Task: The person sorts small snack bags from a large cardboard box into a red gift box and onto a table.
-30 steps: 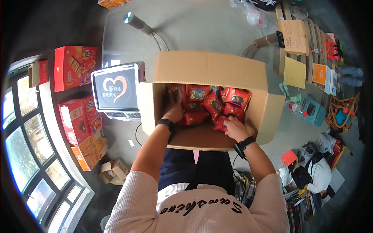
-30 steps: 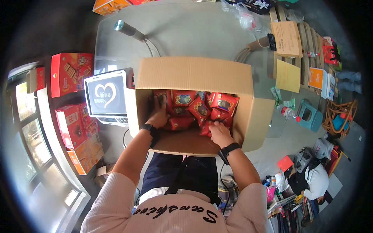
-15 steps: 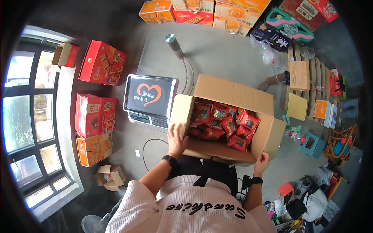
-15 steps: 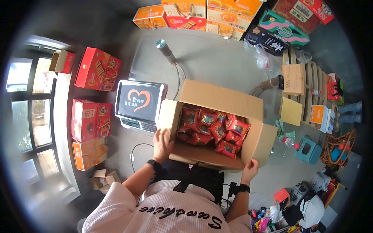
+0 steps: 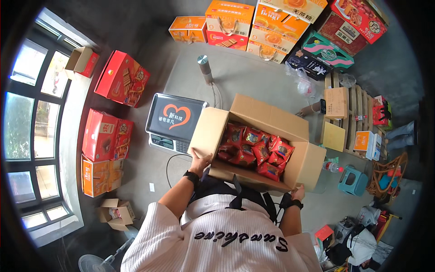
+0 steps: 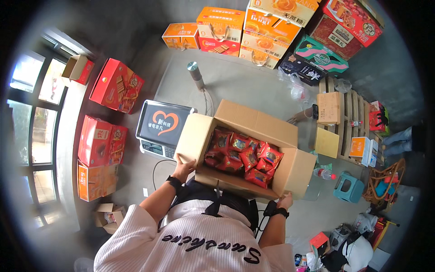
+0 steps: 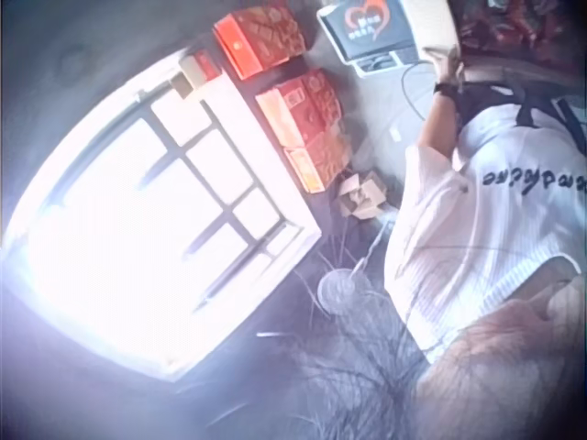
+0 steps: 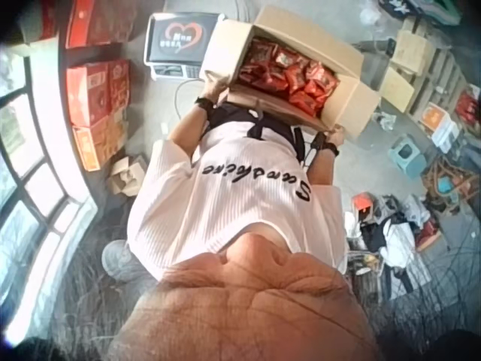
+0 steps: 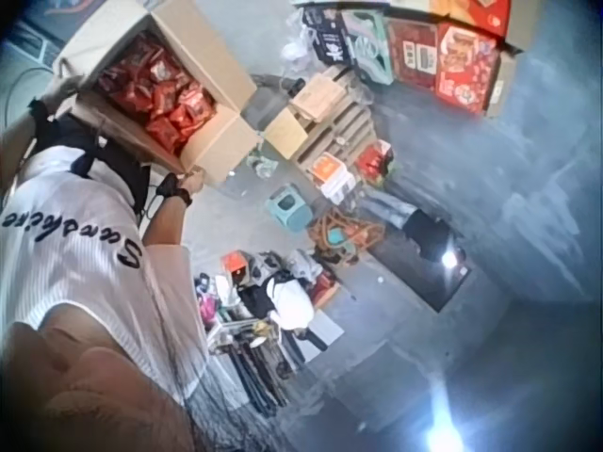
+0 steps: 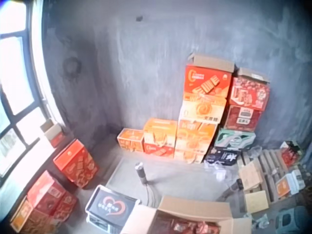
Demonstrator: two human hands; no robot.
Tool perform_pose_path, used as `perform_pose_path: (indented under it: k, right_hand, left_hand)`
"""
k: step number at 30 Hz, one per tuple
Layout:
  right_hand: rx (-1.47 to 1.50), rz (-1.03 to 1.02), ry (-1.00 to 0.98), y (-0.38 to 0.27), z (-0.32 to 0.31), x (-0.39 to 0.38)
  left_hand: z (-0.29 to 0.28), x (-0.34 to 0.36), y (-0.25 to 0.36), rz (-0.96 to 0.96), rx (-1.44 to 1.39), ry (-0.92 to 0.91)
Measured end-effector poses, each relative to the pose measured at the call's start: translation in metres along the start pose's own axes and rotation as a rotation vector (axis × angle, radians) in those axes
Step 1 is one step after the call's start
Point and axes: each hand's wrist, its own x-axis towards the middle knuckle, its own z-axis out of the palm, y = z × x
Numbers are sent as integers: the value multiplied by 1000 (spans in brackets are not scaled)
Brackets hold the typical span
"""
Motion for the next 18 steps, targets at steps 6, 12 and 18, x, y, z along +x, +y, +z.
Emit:
perform_pose_path:
  k: [6, 12, 18]
  right_hand:
    - [6, -301, -25, -14, 39, -78]
    - [-707, -593, -278, 17, 4, -58]
    - [-1326, -1038, -360, -4, 16, -98]
  left_hand:
    - [-20, 26, -10, 589, 465, -296]
    - [-2, -17, 22, 934, 966, -598]
    - [6, -25, 53, 754, 1819, -635]
